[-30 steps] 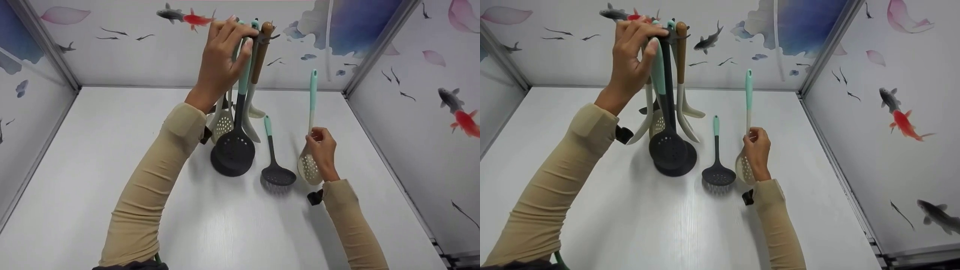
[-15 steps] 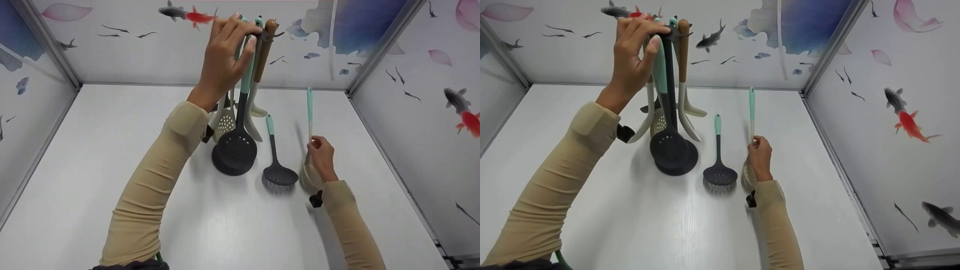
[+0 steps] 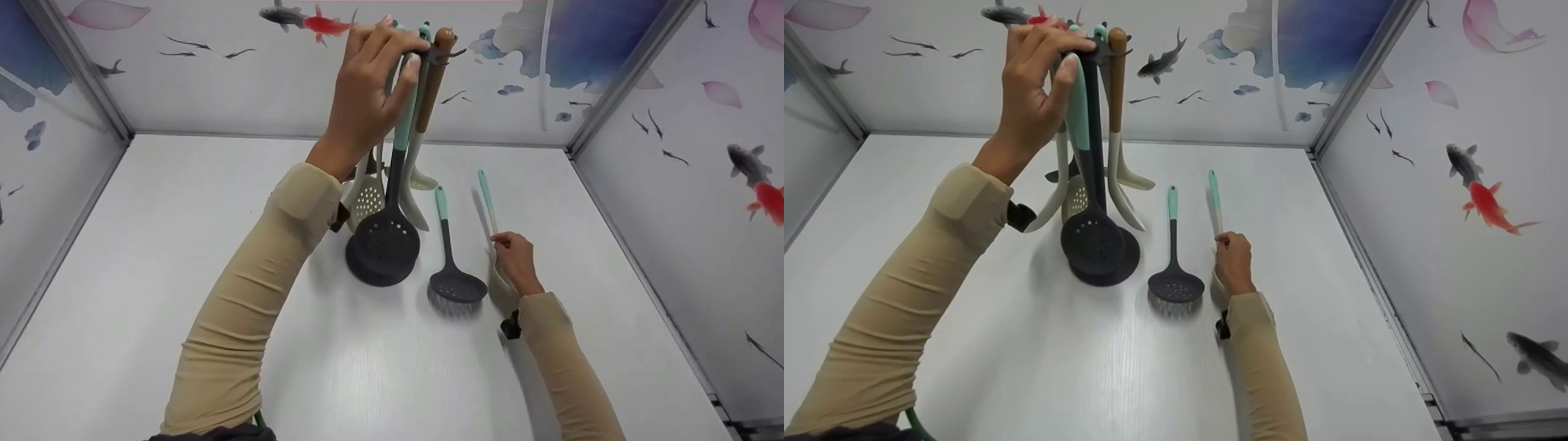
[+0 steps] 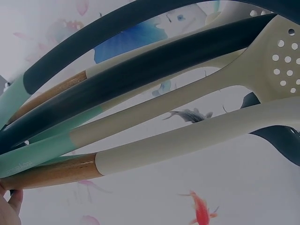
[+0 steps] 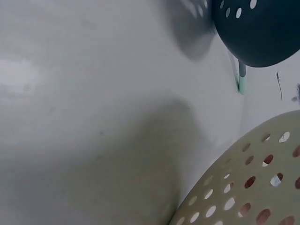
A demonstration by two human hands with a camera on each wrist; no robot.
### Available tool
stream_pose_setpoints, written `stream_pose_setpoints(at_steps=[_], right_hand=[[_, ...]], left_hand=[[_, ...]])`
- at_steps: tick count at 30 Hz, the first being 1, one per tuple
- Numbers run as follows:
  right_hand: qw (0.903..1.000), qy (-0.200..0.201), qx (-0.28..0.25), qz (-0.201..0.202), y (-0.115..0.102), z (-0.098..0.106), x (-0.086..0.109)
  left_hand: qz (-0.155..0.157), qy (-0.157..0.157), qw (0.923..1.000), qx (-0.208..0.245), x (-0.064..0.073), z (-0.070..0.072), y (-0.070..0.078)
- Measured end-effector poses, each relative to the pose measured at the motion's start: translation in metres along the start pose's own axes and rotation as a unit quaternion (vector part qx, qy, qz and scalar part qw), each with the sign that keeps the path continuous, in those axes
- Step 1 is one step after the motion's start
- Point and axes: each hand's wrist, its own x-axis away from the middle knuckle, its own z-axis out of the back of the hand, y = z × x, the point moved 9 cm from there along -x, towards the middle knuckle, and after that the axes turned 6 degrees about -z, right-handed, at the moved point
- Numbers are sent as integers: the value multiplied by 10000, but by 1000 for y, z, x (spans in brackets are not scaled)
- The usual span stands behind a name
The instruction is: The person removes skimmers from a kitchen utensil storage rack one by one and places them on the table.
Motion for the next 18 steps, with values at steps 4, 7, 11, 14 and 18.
stream_pose_setpoints(at_steps=[4,7,11,14,18], right_hand=[[9984,-465,167,-289,3,-13,-1],[9958,-799,239,-377,4,-21,0],[9919,-1145,313,-441,4,-27,3],[9887,-1331,413,-548,4,-29,4],[9854,-1491,640,-508,1,-31,4]], left_hand=[[-28,-20,10000,-33,-1,1,0],[-33,-12,10000,-33,-1,1,0],[-77,47,10000,24,-1,1,1],[-109,56,9999,49,-1,1,1],[-87,27,10000,16,-2,1,0]])
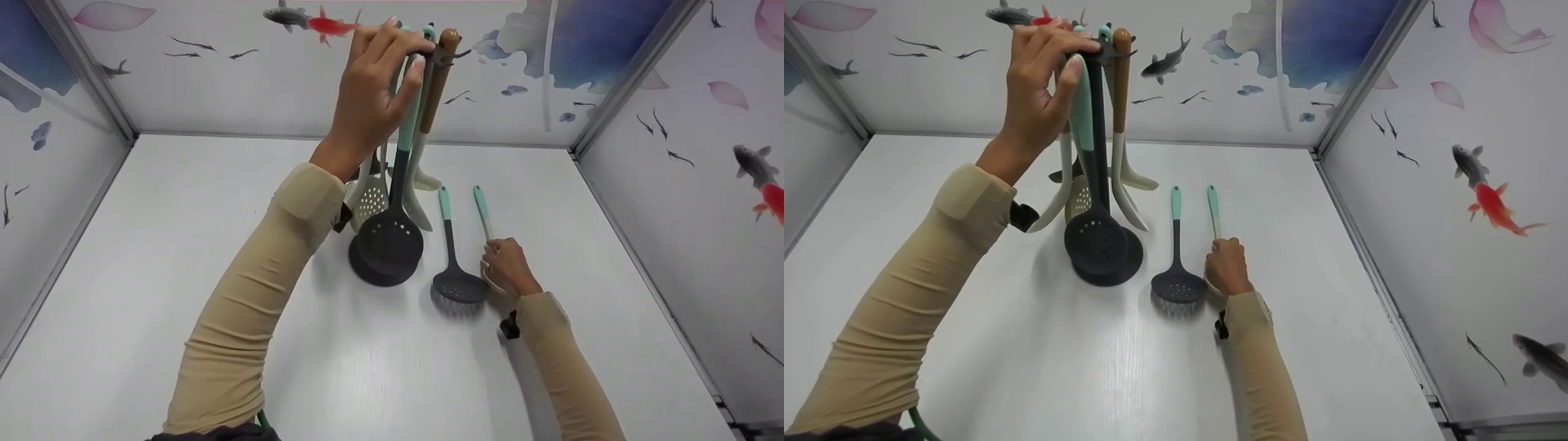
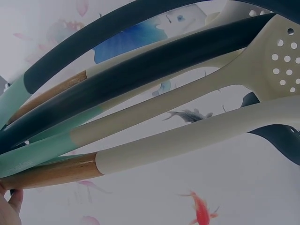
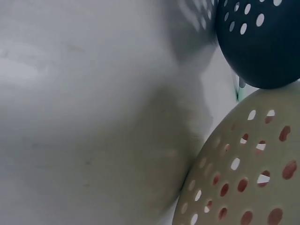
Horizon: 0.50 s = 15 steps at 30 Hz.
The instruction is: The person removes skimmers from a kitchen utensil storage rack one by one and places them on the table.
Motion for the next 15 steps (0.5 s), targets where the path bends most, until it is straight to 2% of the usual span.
stream_pose_setpoints(at_steps=[7,12,15], right_hand=[[9986,-18,501,182,-5,4,0],[9989,-49,378,256,-11,10,2],[9985,-9,289,474,-23,14,5]], left_hand=[[69,-27,10000,-30,2,0,-1],[60,-35,10000,-44,1,0,-1],[24,-9,10000,-17,0,0,0]])
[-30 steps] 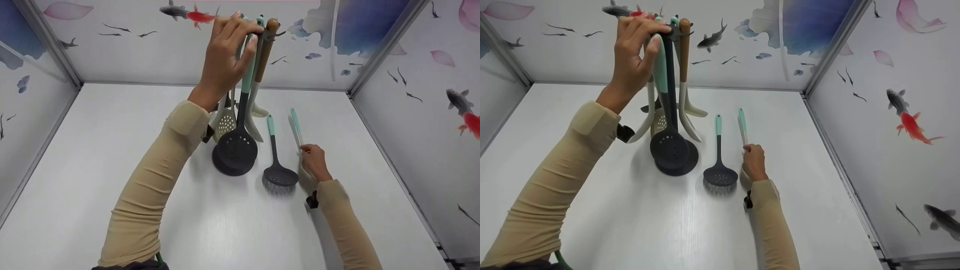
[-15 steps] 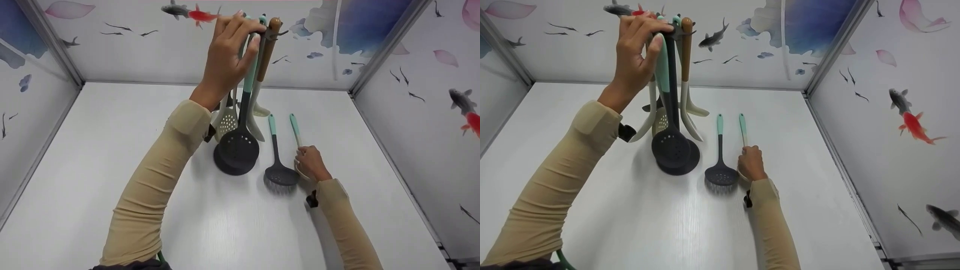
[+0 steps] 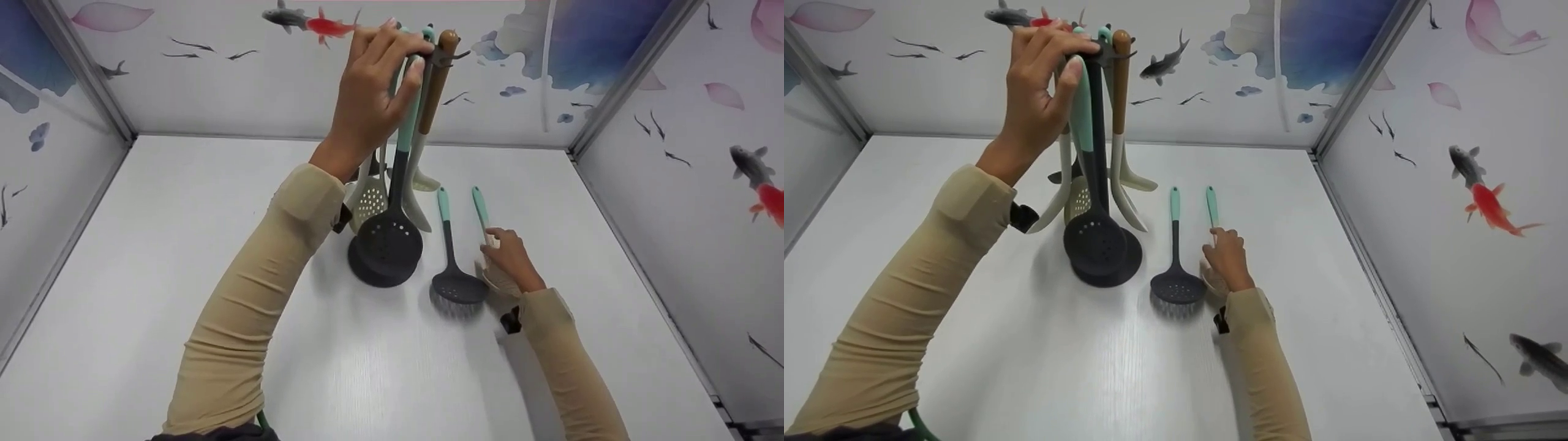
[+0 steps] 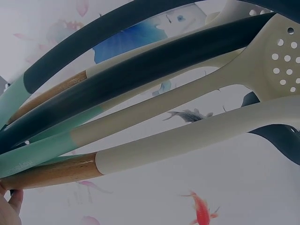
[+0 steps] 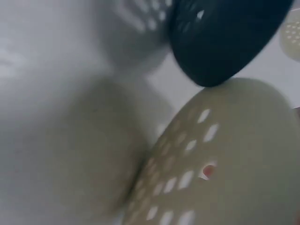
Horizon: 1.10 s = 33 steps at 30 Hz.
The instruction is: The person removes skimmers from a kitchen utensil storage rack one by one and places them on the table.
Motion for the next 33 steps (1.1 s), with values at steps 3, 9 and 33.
stream_pose_setpoints(at_steps=[3,9,33], right_hand=[[9993,164,-110,318,-20,6,4],[9903,428,-821,1040,-76,18,17],[8942,-530,-3548,2679,-200,9,45]], left_hand=[[-33,24,10000,39,0,0,1],[4,29,10000,30,0,1,1],[264,-219,9994,-35,0,-4,-3]])
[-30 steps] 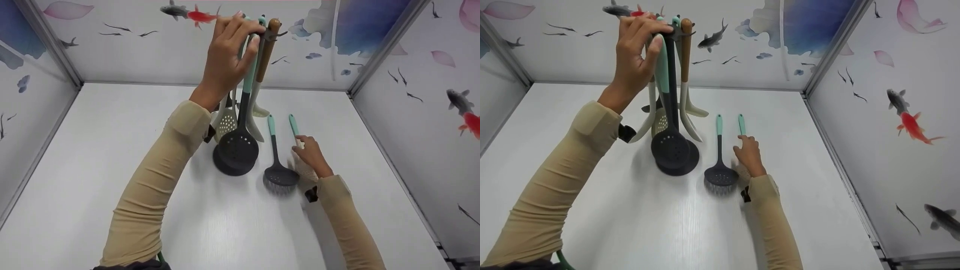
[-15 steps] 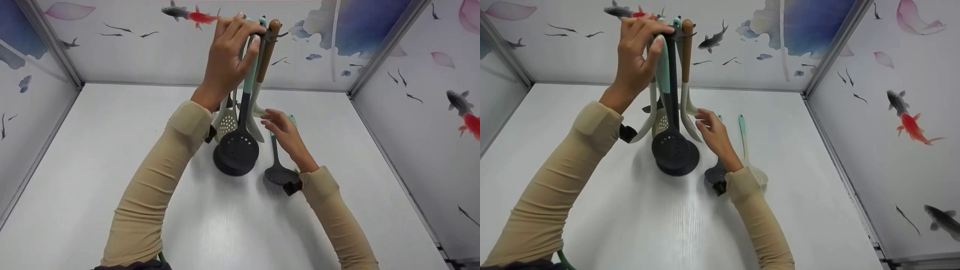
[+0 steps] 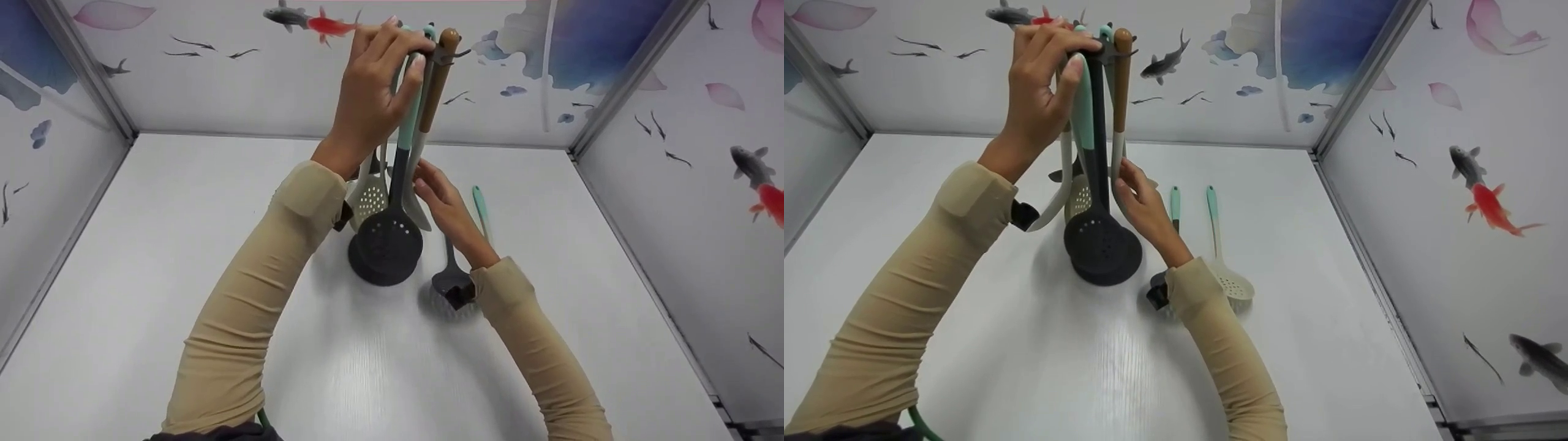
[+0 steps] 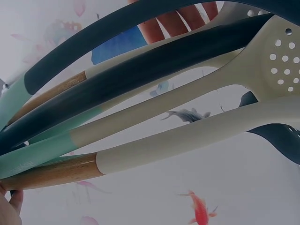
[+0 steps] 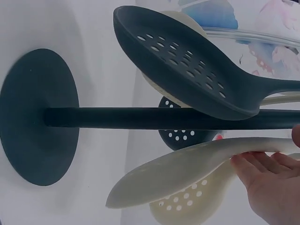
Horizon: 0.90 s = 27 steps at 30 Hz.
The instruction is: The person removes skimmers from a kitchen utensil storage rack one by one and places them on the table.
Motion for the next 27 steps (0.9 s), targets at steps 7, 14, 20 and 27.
stream_pose_setpoints(at_steps=[7,14,20,27], right_hand=[[9994,210,258,-53,1,5,6],[9923,927,820,-49,1,24,11],[9864,1358,920,34,0,40,15],[9842,1545,853,130,-4,44,20]], left_hand=[[16,15,10000,9,1,0,0],[-49,48,10000,23,0,0,-1],[-31,48,10000,15,-1,0,-1],[-11,41,10000,34,-1,-1,-1]])
